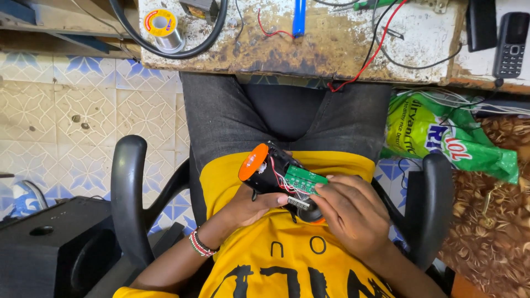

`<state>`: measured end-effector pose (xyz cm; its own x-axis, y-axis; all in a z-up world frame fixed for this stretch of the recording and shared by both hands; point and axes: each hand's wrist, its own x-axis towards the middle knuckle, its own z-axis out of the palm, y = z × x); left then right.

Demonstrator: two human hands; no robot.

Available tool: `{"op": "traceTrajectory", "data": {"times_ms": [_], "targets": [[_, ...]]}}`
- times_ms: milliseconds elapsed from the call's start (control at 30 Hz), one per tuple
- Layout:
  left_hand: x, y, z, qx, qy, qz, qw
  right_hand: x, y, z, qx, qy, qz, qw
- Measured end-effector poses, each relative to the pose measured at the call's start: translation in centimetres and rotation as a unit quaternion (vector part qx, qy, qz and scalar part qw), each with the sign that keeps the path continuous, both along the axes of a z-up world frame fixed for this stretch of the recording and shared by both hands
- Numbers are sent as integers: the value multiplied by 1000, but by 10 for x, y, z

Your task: Reassembling a portable speaker by fitting the circuit board and speaker driver into the plastic housing.

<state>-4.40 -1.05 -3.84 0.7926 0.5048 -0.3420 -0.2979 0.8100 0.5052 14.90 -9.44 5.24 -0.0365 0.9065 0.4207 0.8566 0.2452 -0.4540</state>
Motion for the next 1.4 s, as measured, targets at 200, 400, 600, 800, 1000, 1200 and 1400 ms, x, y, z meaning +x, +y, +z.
{"op": "traceTrajectory", "data": {"times_ms": [200, 400, 600, 800, 1000, 1200, 1400], "targets": [[-16, 15, 21, 78, 181, -77, 977, -2, -8, -22, -30, 50, -7, 998], [-15, -7, -42, 50, -13, 34, 998, 2, -3, -40, -51, 200, -65, 976], [8, 14, 12, -34, 38, 63, 997, 7, 11, -9, -232, 138, -62, 961], [30, 39, 46, 12, 11, 36, 999, 25, 26, 2, -272, 222, -134, 927], [23, 53, 54, 57, -39, -6, 998, 46, 24, 8, -259, 411, -124, 865], [13, 63, 65, 81, -5, 33, 996, 63, 18, 14, -260, 437, -111, 854], [0, 78, 109, 228, 89, 51, 968, 85, 5, 6, -252, 506, -87, 820]]}}
